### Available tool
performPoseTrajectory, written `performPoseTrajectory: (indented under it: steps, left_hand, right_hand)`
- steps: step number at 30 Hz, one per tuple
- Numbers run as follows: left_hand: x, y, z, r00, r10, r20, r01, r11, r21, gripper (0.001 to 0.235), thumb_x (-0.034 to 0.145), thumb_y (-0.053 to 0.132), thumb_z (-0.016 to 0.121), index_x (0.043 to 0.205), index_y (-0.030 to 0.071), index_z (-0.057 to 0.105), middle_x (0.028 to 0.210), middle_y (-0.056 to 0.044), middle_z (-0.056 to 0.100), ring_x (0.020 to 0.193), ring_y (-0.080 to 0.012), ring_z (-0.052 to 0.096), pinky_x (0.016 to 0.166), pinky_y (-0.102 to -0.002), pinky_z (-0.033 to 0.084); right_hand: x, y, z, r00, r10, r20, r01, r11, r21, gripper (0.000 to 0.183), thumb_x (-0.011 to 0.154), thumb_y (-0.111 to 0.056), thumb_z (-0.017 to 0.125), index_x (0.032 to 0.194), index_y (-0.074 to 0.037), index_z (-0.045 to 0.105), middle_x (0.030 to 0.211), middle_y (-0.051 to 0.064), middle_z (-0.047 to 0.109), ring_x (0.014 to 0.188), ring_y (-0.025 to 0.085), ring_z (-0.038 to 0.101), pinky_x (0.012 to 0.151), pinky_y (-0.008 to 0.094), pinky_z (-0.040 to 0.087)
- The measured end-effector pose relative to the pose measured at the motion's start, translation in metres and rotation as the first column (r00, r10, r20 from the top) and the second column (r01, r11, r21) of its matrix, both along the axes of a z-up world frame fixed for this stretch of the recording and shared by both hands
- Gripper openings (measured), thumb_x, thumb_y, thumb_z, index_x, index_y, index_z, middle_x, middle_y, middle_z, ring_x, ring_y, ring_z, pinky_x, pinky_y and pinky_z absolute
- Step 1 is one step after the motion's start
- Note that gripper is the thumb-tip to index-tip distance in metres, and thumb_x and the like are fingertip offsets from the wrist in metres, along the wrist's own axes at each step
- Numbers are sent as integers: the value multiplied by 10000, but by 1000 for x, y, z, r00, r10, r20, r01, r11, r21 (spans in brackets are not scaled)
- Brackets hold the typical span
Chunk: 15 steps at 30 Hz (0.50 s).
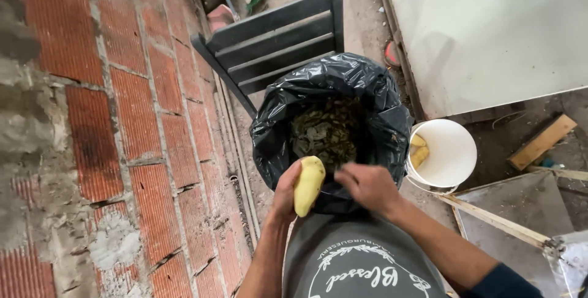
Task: Peeling potatoes with a small knife over a trash can and placing them into a bucket.
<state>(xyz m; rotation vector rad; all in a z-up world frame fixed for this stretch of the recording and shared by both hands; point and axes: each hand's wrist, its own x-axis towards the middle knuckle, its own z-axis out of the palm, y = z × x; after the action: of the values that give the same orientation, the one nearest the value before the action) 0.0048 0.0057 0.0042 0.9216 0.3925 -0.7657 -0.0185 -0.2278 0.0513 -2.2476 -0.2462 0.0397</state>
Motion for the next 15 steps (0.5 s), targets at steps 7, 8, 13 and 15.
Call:
performPoseTrajectory:
  steps: [7, 8, 13, 15]
  left_hand:
    - [-2, -3, 8, 997, 15, -77, -14, 1000, 12, 492, 1054, 469, 416, 1238, 73, 642, 888, -88, 713, 662, -184, 670, 521, -303, 544]
    - [-1, -4, 6, 999, 7, -38, -6, 1000, 24, 481, 1056, 447, 421, 1252, 64, 636, 915, -92, 715, 694, -185, 676, 557, -305, 557]
    - [11, -9, 7, 999, 43, 18, -44, 998, 48, 457, 1043, 394, 429, 1271, 56, 635, 970, -97, 733, 757, -188, 698, 637, -308, 588]
    - [-3, -5, -7, 989, 62, -135, -64, 998, -5, 508, 1047, 481, 414, 1132, 48, 665, 804, -85, 709, 588, -191, 661, 496, -305, 543]
  right_hand:
    - [-10, -3, -14, 996, -82, 25, 81, 996, 48, 259, 930, -362, 687, 936, -104, 710, 743, 158, 698, 671, 363, 702, 563, 451, 545]
    - [-5, -4, -21, 996, -89, -22, 88, 995, -47, 265, 946, -366, 689, 886, -107, 697, 734, 151, 704, 678, 366, 703, 577, 469, 536]
    - [7, -6, -19, 973, -195, -122, 164, 960, -228, 242, 951, -367, 684, 867, -144, 732, 737, 142, 725, 688, 367, 715, 588, 487, 533]
    - [-18, 9, -2, 992, -125, 18, 125, 992, -3, 243, 945, -349, 659, 963, -110, 700, 761, 152, 721, 677, 377, 706, 547, 465, 542]
